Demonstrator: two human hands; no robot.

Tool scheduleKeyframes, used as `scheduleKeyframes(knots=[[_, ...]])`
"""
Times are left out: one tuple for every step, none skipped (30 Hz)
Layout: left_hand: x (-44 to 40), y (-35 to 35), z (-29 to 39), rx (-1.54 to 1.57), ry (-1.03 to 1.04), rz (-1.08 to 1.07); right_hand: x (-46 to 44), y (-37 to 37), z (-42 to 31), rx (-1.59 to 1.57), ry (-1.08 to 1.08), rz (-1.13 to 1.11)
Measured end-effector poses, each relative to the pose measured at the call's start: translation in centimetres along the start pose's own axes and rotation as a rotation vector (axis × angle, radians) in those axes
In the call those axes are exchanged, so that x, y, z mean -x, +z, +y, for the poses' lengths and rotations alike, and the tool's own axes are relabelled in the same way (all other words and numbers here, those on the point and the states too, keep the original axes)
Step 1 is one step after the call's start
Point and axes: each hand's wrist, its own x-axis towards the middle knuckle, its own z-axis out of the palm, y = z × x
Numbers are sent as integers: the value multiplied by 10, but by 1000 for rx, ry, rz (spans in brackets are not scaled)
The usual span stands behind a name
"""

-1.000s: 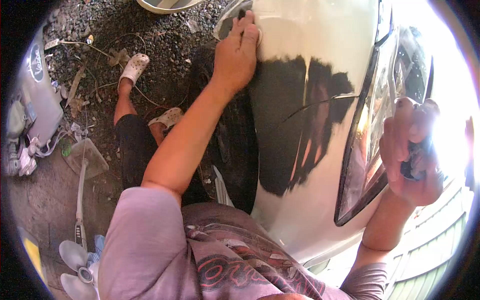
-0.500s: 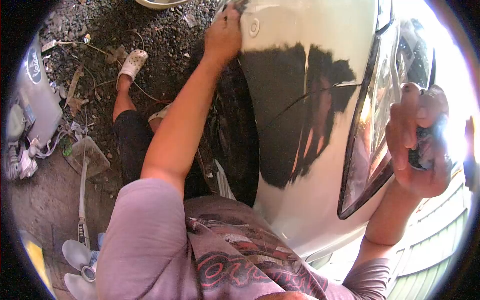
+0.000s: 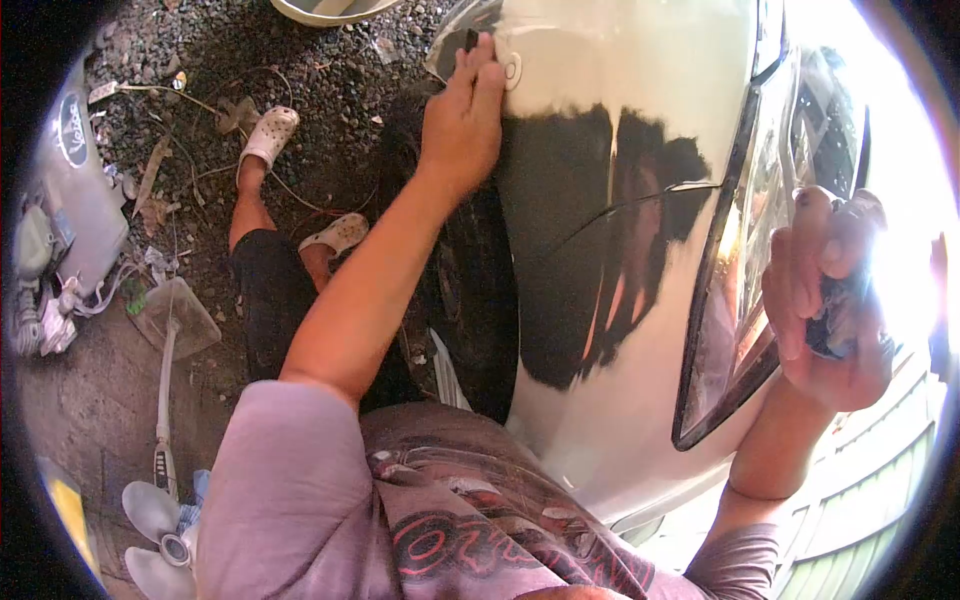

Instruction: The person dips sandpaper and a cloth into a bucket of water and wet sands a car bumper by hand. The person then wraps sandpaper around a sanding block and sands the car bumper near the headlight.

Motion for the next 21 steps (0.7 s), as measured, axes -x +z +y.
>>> scheduleKeyframes(knots=[[10,2,1,-36,113,57,-1,-1,1,25,-27,-13],[8,1,-1,-34,100,55,2,-1,0,45,-32,-34],[-3,-4,4,-37,-19,-11,4,-2,-1,65,-38,-55],[-14,-9,6,-39,-129,-76,6,-2,-3,85,-44,-75],[-31,-3,-16,13,-111,-54,7,-1,-3,26,-22,-51],[-31,0,-26,13,-103,-48,7,-1,-3,0,-11,-38],[-29,0,-31,-203,-35,-86,7,-2,-3,-28,0,-25],[-33,0,-38,-422,34,-117,7,-2,-4,-55,10,-11],[-12,-3,-7,-85,-44,-32,8,0,-6,-50,42,-18],[-4,-8,3,-87,-48,-39,10,1,-5,-51,49,-11],[3,-9,8,-50,-17,-45,10,1,-5,-57,51,4],[10,-9,8,-13,10,-49,10,2,-4,-57,58,24],[-4,-5,-3,-63,52,-19,9,9,-7,-79,88,84],[-18,-5,-11,-63,50,-20,10,7,-10,-63,100,80],[-35,-5,-12,-75,-101,-86,11,4,-14,-48,112,76],[-48,-7,-11,-89,-249,-150,8,0,-10,-55,88,40],[-40,-1,-14,-93,-184,-69,6,-4,-7,-63,65,4],[-24,-3,-4,-98,-174,-60,4,-9,-4,-71,41,-32],[3,-5,9,-71,-78,-34,3,-7,-4,-48,55,-37],[20,-2,14,-38,8,-18,2,-6,-3,-21,54,-25],[20,-1,14,-48,-14,-10,2,-4,-1,7,54,-13]])
